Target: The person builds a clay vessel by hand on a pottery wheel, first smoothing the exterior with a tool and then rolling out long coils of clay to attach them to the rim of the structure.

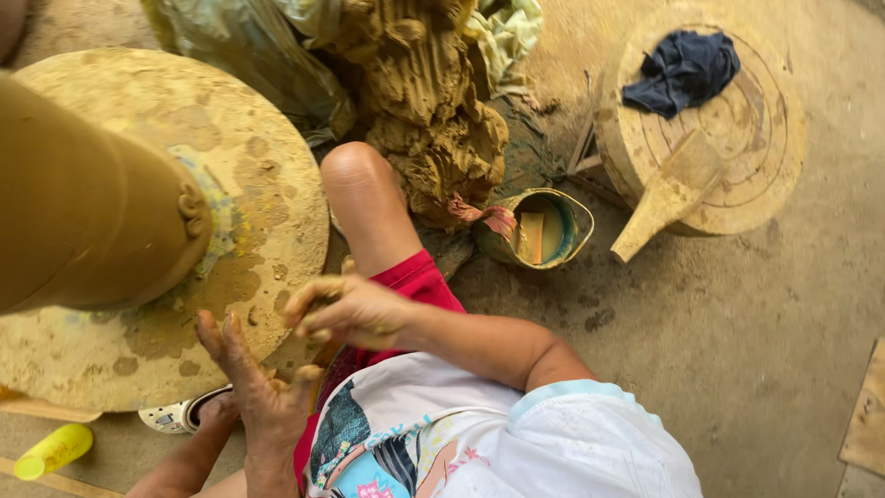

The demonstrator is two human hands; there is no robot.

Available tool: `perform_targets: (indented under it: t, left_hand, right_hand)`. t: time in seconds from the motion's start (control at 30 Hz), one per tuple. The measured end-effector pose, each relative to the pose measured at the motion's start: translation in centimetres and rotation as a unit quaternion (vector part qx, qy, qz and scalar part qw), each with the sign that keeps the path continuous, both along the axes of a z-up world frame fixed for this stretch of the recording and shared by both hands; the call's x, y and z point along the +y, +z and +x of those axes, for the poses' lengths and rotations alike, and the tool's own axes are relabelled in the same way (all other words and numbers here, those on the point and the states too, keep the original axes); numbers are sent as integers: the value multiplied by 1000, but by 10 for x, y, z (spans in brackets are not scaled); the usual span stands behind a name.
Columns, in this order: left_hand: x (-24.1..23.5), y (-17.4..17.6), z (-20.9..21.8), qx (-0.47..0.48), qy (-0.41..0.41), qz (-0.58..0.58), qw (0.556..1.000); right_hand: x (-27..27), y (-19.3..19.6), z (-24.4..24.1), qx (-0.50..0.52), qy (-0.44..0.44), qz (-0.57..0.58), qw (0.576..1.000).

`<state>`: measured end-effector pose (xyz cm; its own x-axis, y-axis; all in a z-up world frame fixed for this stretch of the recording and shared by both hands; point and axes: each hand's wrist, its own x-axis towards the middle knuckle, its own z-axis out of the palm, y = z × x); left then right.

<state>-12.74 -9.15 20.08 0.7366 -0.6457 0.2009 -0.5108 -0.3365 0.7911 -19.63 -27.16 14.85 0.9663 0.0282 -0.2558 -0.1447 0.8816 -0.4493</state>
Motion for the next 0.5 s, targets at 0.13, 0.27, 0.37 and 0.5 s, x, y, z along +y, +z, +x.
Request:
perform_targets:
  t: [0.13,0.27,0.37,0.5]
  left_hand:
    - [-9,-4,7,32,49,37,998]
    - [-16,-17,23,13,41,94,995]
    - [-23,-24,21,-3,35,129,991]
    - [-36,-25,20,-16,39,151,988]
  right_hand:
    - [-120,24,-48,85,-121,-351,925]
    - [-241,-15,-94,323,-68,-610,720]
    - [-318,-61,-130,483,-52,-526,698]
    - [-394,-112,-172,550,-103,-652,512]
